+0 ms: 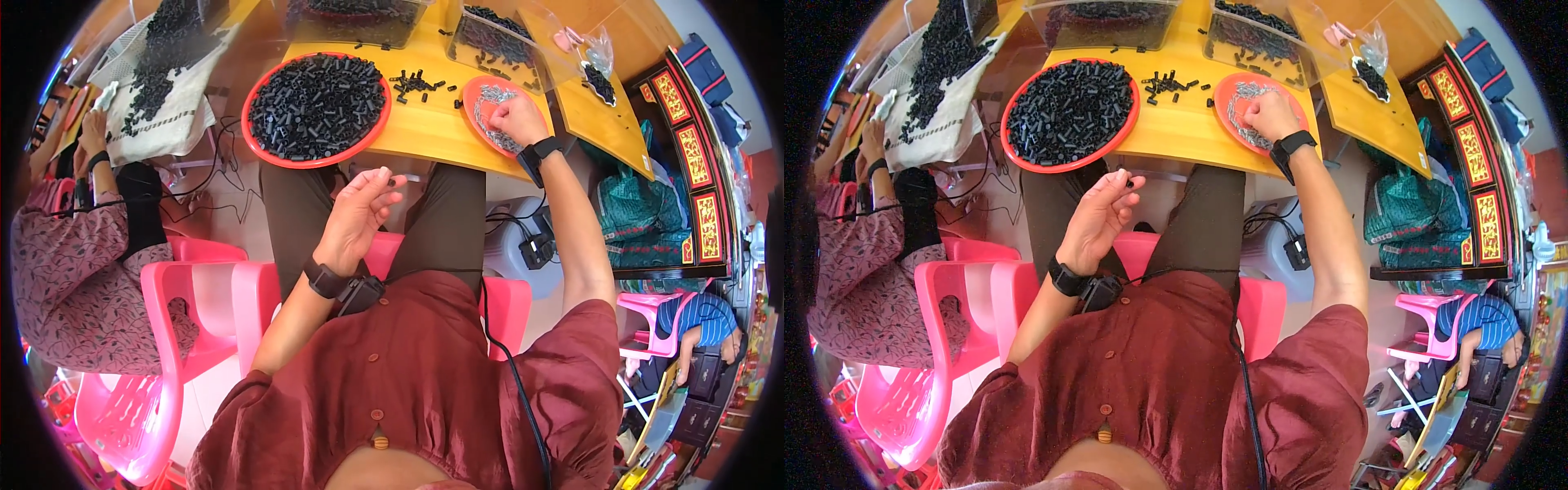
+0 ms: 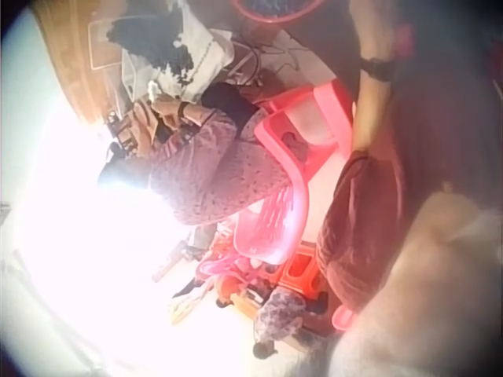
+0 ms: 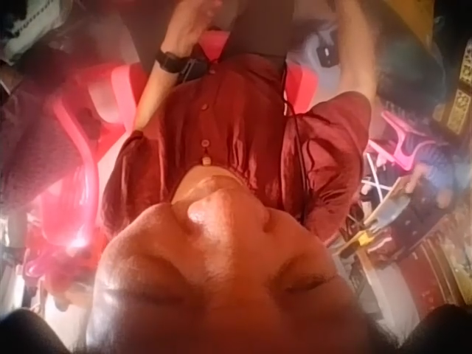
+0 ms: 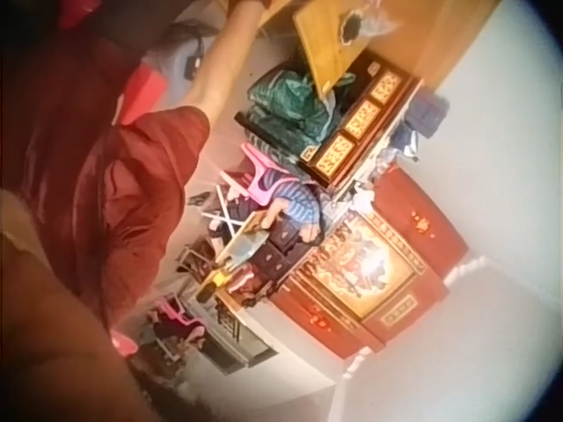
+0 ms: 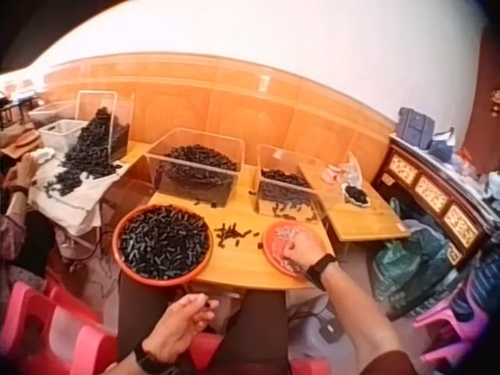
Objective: The person assembles small black plastic components by hand at a workbench.
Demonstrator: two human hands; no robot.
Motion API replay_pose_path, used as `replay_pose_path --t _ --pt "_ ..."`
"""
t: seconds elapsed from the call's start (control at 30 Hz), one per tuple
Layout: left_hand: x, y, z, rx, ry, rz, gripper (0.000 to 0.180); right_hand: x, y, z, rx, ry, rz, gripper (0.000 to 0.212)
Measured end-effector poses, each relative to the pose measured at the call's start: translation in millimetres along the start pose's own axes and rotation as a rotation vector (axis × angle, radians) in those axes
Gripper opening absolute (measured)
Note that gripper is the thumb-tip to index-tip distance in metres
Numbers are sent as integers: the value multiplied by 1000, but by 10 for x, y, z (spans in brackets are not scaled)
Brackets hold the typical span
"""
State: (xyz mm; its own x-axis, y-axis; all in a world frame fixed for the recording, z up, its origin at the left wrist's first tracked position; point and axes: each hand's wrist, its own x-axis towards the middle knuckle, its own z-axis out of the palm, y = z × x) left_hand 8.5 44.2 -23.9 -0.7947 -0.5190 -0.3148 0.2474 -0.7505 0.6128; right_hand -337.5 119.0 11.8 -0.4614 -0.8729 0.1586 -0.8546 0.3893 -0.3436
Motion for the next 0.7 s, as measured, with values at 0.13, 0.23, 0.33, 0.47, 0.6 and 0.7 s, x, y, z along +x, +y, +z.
replay_pose_path --t 0.13,0.23,0.33,0.47,0.6,0.7 --pt "4 2 38 20 14 -19 12 78 163 64 -8 -79 94 12" --pt "1 6 31 16 14 -17 12 147 266 161 -126 2 88 12" --pt "0 28 17 3 2 1 12 141 305 111 -149 83 150 13" --pt "6 23 10 0 11 3 12 134 222 -18 -99 68 140 14" --pt "1 16 39 8 5 -16 12 246 240 48 -124 92 95 14" --pt "-2 30 22 -4 10 -8 12 358 161 95 -88 34 150 16"
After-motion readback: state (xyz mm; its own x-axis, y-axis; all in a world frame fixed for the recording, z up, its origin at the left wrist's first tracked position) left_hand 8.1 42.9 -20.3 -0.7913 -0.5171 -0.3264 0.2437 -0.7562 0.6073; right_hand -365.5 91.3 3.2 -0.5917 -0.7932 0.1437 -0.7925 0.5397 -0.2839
